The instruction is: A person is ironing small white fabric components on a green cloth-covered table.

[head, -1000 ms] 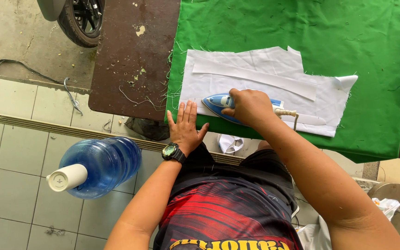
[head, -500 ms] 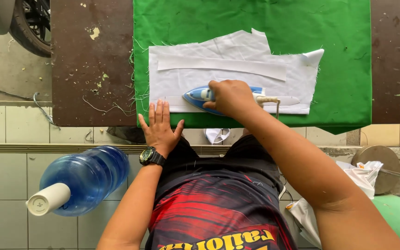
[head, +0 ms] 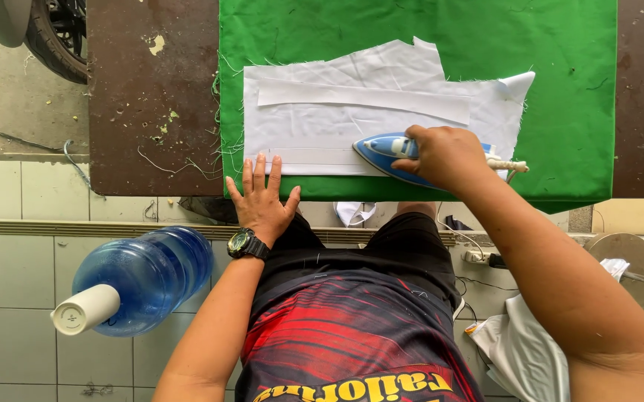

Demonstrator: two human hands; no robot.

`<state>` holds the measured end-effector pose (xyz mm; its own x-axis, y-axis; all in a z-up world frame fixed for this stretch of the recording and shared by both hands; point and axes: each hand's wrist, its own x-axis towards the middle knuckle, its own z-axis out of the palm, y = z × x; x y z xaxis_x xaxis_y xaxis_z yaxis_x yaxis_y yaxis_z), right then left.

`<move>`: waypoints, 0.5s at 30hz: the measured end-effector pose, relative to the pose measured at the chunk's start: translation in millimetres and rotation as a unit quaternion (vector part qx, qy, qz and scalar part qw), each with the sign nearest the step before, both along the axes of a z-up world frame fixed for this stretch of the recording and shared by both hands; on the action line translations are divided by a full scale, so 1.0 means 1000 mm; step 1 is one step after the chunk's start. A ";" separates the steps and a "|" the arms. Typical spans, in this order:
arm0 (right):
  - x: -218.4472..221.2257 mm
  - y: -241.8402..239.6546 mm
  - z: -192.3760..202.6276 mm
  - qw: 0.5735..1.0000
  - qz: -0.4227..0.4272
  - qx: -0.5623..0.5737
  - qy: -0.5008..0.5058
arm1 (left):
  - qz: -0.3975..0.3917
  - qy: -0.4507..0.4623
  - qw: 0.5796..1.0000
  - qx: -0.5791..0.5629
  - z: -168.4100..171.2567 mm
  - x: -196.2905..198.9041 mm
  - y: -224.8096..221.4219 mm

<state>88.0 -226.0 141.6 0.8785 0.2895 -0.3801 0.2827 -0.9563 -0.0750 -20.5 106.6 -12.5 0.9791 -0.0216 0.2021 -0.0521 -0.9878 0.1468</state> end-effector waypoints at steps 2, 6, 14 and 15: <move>-0.003 -0.009 0.006 1.000 -0.007 -0.005 0.003 | 0.000 0.001 1.000 0.000 0.000 0.000 0.000; -0.008 -0.029 0.016 0.999 -0.030 -0.016 0.015 | -0.002 0.004 1.000 0.001 0.001 0.000 0.000; -0.010 -0.076 -0.003 0.998 -0.050 -0.035 0.003 | -0.003 -0.028 0.999 0.041 0.000 -0.003 0.002; -0.011 -0.083 -0.008 0.999 -0.036 -0.010 -0.018 | 0.003 -0.037 0.997 0.062 -0.003 -0.003 0.002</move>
<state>76.6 -309.0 133.8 0.9098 0.2180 -0.3532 0.2157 -0.9754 -0.0465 -23.5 108.4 -15.8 0.9620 -0.0451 0.2692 -0.0523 -0.9984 0.0194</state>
